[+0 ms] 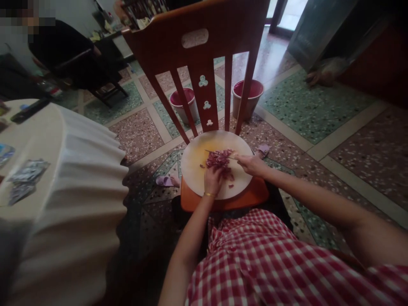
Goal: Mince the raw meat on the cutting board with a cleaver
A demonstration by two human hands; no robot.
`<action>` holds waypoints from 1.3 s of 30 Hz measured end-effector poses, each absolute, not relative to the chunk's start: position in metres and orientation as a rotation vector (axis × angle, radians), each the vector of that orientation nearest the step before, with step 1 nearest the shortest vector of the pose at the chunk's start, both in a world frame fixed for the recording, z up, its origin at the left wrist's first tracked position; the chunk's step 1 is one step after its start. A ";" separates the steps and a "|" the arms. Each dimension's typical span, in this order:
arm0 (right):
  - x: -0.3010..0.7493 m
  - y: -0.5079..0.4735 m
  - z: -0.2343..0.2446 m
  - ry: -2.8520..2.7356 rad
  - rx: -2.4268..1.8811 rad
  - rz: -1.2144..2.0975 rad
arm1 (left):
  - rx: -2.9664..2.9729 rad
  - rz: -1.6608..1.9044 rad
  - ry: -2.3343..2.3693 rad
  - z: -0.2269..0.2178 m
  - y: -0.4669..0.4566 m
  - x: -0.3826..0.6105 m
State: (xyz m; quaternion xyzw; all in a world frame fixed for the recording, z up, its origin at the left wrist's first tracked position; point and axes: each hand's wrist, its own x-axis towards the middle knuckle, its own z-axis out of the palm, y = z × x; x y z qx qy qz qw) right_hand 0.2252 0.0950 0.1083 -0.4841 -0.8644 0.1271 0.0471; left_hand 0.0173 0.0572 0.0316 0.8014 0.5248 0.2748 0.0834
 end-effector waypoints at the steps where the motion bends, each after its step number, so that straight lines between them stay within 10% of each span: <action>1: 0.227 0.095 0.108 -2.637 -1.483 0.381 | 2.483 0.739 1.468 0.029 0.053 0.022; 9: 0.229 0.092 0.097 -2.483 -1.728 0.458 | 2.935 0.335 1.121 0.010 0.059 0.030; 20: 0.216 0.115 0.094 -2.411 -2.053 0.550 | 2.123 0.777 2.029 0.038 0.095 -0.006; 39: 0.144 0.103 0.125 -2.605 -1.760 0.594 | 1.474 1.260 1.810 0.049 0.051 -0.017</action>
